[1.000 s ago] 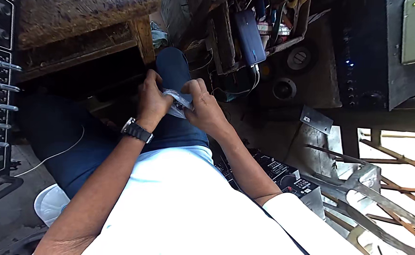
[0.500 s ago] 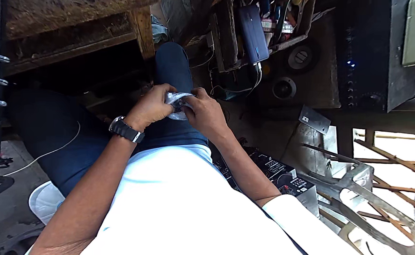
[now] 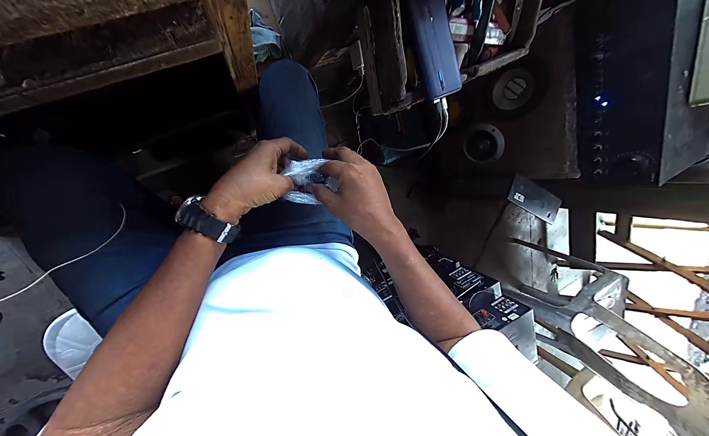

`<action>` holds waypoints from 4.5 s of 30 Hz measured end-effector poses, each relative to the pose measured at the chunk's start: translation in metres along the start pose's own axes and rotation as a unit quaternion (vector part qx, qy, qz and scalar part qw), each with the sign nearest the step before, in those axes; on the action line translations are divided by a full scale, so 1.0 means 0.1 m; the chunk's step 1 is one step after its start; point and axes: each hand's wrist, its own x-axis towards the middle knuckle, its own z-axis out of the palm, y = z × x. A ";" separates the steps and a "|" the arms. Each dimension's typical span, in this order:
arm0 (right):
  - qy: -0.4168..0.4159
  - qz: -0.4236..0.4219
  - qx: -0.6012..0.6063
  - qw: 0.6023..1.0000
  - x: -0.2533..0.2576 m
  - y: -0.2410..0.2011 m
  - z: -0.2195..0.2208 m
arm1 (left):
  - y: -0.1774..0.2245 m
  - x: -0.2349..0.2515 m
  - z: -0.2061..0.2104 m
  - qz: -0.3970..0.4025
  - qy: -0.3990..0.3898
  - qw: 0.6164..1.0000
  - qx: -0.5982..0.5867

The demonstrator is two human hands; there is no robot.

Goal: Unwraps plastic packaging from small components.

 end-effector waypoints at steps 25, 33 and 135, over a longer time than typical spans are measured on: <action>0.035 -0.102 0.415 0.903 0.01 0.45 -0.06 | 0.14 -0.01 0.09 0.026 -0.004 0.999 0.018; 0.080 0.009 0.706 0.704 -0.03 0.43 0.15 | 0.01 0.05 0.14 0.045 -0.014 0.998 0.046; 0.120 -0.057 0.559 0.818 -0.31 0.13 -0.34 | 0.79 -0.34 0.50 0.133 0.179 0.969 0.102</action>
